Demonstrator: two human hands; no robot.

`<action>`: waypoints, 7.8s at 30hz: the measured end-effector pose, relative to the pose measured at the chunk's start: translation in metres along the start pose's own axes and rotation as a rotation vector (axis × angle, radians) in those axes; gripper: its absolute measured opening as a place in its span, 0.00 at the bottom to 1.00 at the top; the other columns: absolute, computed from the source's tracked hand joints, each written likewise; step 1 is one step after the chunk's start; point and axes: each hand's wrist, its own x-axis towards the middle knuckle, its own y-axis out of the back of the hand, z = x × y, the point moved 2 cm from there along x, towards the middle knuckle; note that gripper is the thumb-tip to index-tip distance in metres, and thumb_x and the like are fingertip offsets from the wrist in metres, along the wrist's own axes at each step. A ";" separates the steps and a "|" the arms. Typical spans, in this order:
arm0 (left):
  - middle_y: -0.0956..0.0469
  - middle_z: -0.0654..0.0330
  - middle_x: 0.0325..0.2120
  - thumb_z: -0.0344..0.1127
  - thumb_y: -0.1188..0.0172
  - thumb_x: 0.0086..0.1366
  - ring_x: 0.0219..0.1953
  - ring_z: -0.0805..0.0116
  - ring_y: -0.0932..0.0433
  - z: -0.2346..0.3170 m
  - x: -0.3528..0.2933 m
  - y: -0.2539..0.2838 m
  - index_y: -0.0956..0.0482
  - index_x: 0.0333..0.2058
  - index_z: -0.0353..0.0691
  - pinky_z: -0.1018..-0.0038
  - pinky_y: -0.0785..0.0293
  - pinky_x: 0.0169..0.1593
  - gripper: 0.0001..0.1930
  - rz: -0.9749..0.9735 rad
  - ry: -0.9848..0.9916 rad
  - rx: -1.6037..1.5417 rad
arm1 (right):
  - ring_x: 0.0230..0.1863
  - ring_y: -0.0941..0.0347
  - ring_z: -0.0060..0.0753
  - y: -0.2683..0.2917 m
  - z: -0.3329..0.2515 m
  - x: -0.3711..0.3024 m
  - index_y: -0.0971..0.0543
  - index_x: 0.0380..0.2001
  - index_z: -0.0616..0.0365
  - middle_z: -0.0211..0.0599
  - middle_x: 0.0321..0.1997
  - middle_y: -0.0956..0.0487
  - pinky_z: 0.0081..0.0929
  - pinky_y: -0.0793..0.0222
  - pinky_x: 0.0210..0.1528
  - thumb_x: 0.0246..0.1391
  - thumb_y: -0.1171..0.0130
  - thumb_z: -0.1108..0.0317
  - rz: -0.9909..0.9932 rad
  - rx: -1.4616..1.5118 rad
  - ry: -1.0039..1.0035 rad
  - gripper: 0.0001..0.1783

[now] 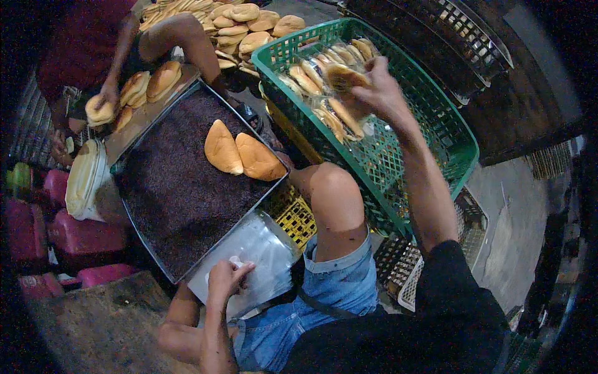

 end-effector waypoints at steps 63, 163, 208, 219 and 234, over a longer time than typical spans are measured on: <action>0.29 0.43 0.58 0.66 0.67 0.73 0.60 0.50 0.27 -0.073 0.005 0.113 0.34 0.59 0.26 0.59 0.32 0.62 0.41 1.121 -0.355 -1.370 | 0.48 0.23 0.30 -0.127 -0.167 -0.116 0.30 0.58 0.62 0.43 0.50 0.22 0.27 0.28 0.54 0.58 0.41 0.66 -0.466 0.714 -0.013 0.26; 0.19 0.57 0.25 0.55 0.34 0.62 0.21 0.73 0.24 -0.114 0.007 0.136 0.22 0.33 0.34 0.78 0.29 0.24 0.24 1.494 -0.113 -1.880 | 0.65 0.38 0.60 -0.345 -0.249 -0.073 0.22 0.47 0.67 0.55 0.58 0.26 0.61 0.53 0.68 0.49 0.38 0.35 0.008 -0.285 0.152 0.41; 0.22 0.61 0.25 0.55 0.59 0.76 0.30 0.71 0.24 -0.043 -0.093 0.154 0.25 0.30 0.35 0.72 0.29 0.36 0.28 0.762 -0.481 -0.270 | 0.48 0.23 0.26 -0.058 -0.157 -0.091 0.26 0.53 0.60 0.35 0.48 0.21 0.28 0.28 0.53 0.58 0.44 0.64 -0.710 0.978 -0.063 0.21; 0.31 0.66 0.19 0.52 0.57 0.76 0.21 0.76 0.33 -0.060 -0.097 0.150 0.31 0.25 0.42 0.76 0.33 0.28 0.24 1.046 -0.452 -0.908 | 0.50 0.24 0.31 -0.047 -0.185 -0.111 0.27 0.53 0.63 0.38 0.49 0.22 0.28 0.28 0.54 0.58 0.47 0.61 -0.639 1.086 -0.034 0.23; 0.18 0.47 0.32 0.53 0.56 0.72 0.37 0.60 0.17 -0.075 -0.076 0.136 0.22 0.40 0.27 0.68 0.21 0.41 0.28 0.435 -0.827 -1.037 | 0.47 0.23 0.29 -0.063 -0.176 -0.122 0.27 0.53 0.60 0.37 0.46 0.21 0.27 0.26 0.51 0.58 0.43 0.61 -0.743 1.154 -0.164 0.22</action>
